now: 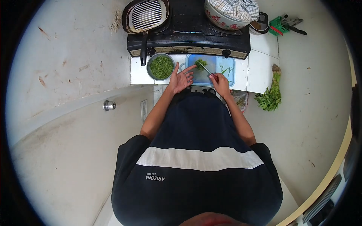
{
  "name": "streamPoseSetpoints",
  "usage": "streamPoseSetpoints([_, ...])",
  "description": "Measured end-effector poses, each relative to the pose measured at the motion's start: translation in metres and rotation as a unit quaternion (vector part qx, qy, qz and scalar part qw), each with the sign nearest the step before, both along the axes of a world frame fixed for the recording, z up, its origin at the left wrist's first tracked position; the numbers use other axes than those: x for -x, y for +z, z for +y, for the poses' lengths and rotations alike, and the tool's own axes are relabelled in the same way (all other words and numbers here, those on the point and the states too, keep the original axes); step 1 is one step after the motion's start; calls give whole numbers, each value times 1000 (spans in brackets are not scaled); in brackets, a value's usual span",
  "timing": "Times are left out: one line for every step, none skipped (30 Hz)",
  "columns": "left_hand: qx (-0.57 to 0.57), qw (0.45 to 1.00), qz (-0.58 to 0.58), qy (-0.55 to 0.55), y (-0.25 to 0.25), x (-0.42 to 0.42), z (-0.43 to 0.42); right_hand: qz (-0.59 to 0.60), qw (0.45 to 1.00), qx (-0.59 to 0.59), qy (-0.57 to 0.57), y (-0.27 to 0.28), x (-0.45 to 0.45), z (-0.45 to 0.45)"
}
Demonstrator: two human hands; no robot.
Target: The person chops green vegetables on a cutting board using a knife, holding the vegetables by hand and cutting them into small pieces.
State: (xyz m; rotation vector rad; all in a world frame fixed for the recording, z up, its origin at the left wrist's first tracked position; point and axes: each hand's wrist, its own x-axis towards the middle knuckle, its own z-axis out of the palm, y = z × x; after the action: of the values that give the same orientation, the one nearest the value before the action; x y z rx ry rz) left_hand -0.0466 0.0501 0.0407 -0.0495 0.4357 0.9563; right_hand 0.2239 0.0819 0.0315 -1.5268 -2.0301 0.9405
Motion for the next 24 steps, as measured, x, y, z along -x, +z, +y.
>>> streamPoseSetpoints([-2, 1000, 2, -5, 1, 3, 0, -3, 1000, 12, -11, 2, 1, -1])
streamPoseSetpoints([-2, 1000, 2, -9, 2, 6, 1, -5, 999, 24, -21, 3, 4, -3])
streamPoseSetpoints([6, 1000, 14, -10, 1, 8, 2, -5, 999, 24, -26, 3, 7, -6])
streamPoseSetpoints([13, 1000, 26, -11, 0, 10, 4, 16, 999, 12, -31, 3, 10, -9])
streamPoseSetpoints([13, 999, 27, -16, -1, 13, 5, 36, 999, -1, -37, 3, 13, -12])
streamPoseSetpoints([8, 999, 31, -20, -1, 16, 6, 36, 998, -1, -42, 6, 17, -14])
streamPoseSetpoints([4, 999, 36, -23, -2, 19, 7, 46, 997, 14, -54, 8, 21, -17])
streamPoseSetpoints([5, 999, 36, -29, -3, 22, 8, 57, 996, 29, -65, 10, 25, -20])
streamPoseSetpoints([7, 998, 55, -35, -2, 23, 10, 57, 995, 30, -71, 14, 30, -23])
streamPoseSetpoints([10, 996, 75, -42, 0, 25, 11, 64, 993, 46, -87, 18, 34, -26])
streamPoseSetpoints([11, 996, 75, -49, 2, 26, 12, 71, 990, 63, -104, 21, 38, -29])
streamPoseSetpoints([-4, 990, 124, -61, 2, 27, 13, 72, 989, 65, -112, 19, 40, -33])
streamPoseSetpoints([-19, 982, 172, -74, 2, 27, 14, 74, 986, 66, -134, 17, 41, -37])
streamPoseSetpoints([-17, 981, 172, -84, 1, 27, 16, 76, 982, 67, -158, 15, 41, -41])
streamPoseSetpoints([-39, 969, 219, -108, 0, 27, 18, 76, 980, 72, -168, 12, 39, -47])
streamPoseSetpoints([-62, 953, 265, -133, -2, 26, 19, 87, 974, 82, -192, 9, 37, -53])
streamPoseSetpoints([-60, 952, 264, -145, -3, 26, 20, 98, 967, 91, -215, 5, 35, -58])
streamPoseSetpoints([-76, 937, 298, -168, -3, 23, 22, 97, 964, 95, -227, 2, 32, -64])
streamPoseSetpoints([-92, 920, 330, -190, -3, 19, 23, 102, 957, 96, -253, -1, 28, -72])
streamPoseSetpoints([-92, 918, 327, -204, -6, 16, 25, 107, 949, 96, -280, -3, 23, -79])
streamPoseSetpoints([-115, 899, 361, -221, -11, 11, 28, 114, 945, 93, -293, -13, 16, -88])
streamPoseSetpoints([-139, 877, 394, -237, -16, 6, 32, 113, 940, 93, -307, -17, 10, -97])
streamPoseSetpoints([-155, 855, 423, -256, -21, -1, 36, 115, 931, 107, -331, -22, 4, -105])
streamPoseSetpoints([-184, 835, 455, -250, -23, -9, 39, 117, 920, 119, -353, -22, -1, -110])
